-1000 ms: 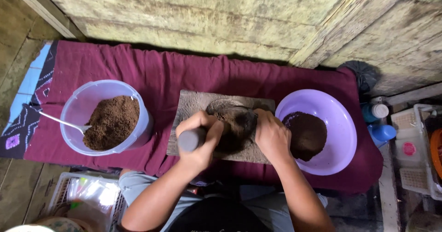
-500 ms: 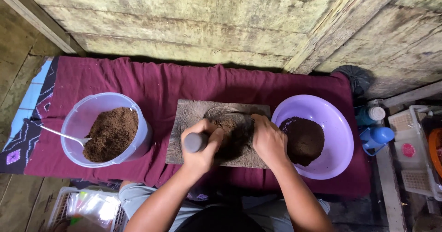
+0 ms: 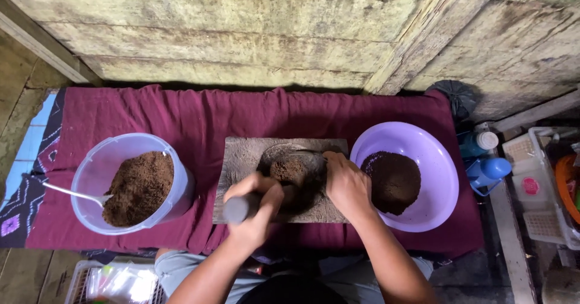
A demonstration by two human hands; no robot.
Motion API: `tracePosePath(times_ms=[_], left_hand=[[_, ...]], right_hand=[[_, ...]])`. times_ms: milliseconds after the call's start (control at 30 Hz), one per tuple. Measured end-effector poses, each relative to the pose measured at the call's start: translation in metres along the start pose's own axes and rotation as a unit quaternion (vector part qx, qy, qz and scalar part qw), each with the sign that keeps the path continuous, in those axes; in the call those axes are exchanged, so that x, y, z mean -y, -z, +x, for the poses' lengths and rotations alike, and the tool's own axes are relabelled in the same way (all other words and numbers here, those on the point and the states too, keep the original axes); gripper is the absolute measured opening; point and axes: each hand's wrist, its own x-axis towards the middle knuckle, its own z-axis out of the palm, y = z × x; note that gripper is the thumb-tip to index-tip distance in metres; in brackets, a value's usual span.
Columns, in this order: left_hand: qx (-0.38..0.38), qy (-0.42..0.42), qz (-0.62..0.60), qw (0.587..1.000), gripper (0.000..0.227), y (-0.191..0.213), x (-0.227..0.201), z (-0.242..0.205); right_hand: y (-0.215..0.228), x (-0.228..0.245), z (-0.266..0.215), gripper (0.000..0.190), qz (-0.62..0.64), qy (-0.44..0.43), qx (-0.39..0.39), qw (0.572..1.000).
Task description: Transferring ground material from a stone mortar to a bowl using a spoon and a pestle.
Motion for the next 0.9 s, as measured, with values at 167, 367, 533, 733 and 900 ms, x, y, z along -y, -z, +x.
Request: tracePosePath(times_ms=[167, 367, 533, 733, 900], left_hand=[[0.045, 0.015, 0.047, 0.998, 0.013, 0.002, -0.003, -0.007], [-0.044, 0.044, -0.034, 0.997, 0.021, -0.001, 0.062, 0.005], [0.004, -0.02, -0.027, 0.999, 0.027, 0.006, -0.022, 0.024], [0.033, -0.024, 0.042, 0.998, 0.021, 0.006, 0.046, 0.006], [0.016, 0.006, 0.032, 0.999, 0.025, -0.005, 0.031, 0.008]], right_hand=[[0.004, 0.002, 0.003, 0.021, 0.029, 0.068, -0.095, 0.993], [-0.024, -0.02, -0.006, 0.024, -0.039, -0.003, 0.014, 0.999], [-0.006, -0.008, -0.001, 0.023, -0.04, -0.01, 0.01, 0.999], [-0.021, -0.017, -0.004, 0.025, -0.051, -0.025, 0.026, 0.998], [-0.021, -0.015, -0.001, 0.022, -0.027, -0.035, 0.024, 0.999]])
